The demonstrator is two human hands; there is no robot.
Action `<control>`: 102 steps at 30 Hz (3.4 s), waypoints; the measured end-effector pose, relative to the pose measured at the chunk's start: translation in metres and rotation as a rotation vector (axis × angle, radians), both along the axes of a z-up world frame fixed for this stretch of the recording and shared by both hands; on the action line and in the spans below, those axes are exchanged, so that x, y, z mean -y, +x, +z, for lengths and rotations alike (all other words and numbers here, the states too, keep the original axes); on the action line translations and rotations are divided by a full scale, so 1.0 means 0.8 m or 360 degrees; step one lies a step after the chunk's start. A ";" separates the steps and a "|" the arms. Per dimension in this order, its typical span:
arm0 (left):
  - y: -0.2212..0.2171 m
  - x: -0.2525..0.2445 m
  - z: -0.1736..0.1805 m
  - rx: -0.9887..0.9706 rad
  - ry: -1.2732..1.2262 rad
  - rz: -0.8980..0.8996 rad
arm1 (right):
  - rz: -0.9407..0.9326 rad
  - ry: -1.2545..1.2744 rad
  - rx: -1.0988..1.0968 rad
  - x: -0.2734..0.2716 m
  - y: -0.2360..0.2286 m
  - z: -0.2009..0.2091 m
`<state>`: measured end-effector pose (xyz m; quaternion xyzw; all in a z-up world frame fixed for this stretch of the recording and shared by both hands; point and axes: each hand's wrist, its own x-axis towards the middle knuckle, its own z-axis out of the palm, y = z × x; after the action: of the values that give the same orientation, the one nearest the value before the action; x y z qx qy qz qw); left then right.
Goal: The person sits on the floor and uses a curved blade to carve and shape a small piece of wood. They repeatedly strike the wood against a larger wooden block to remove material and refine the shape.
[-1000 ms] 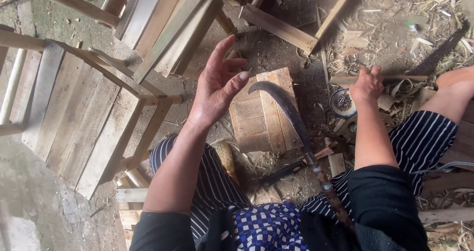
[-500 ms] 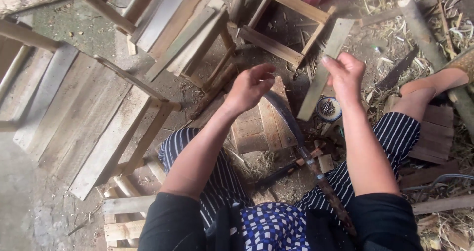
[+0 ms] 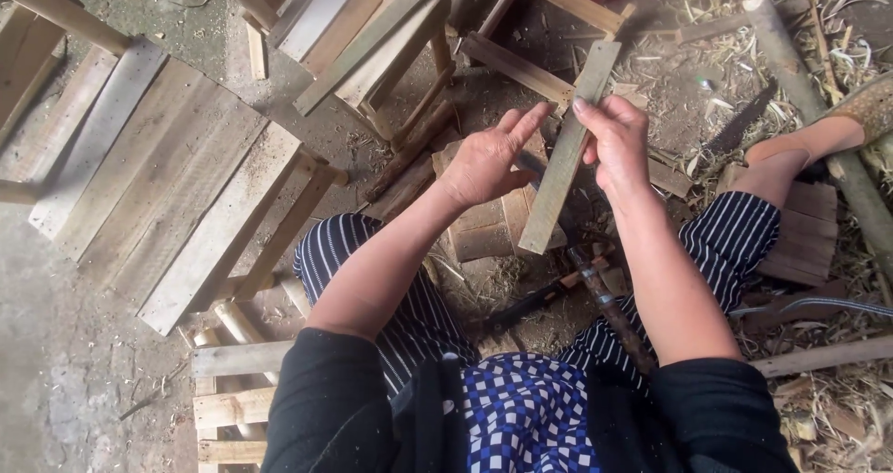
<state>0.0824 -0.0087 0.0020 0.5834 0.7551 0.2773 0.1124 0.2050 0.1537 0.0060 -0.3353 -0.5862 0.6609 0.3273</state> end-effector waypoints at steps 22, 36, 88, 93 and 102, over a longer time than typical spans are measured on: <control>0.040 0.037 0.034 -0.0356 0.0604 -0.0307 | 0.0561 -0.0383 0.0137 0.019 0.065 -0.027; 0.060 0.032 -0.007 0.0080 0.0777 -0.0281 | 0.0437 -0.0653 0.0064 0.024 0.086 -0.072; -0.012 -0.030 -0.030 0.0160 -0.0130 0.0711 | 0.0405 0.0845 0.1033 0.097 0.163 -0.122; -0.022 -0.027 -0.032 0.0146 0.0000 0.0720 | 0.0413 0.0955 0.0971 0.092 0.153 -0.155; -0.008 -0.015 -0.030 0.0203 0.0103 0.0714 | 0.0355 0.1120 0.0827 0.094 0.153 -0.161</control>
<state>0.0761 0.0037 -0.0217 0.3855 0.8480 0.3556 0.0768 0.3271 0.0786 -0.1227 -0.2933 -0.8706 0.3463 0.1902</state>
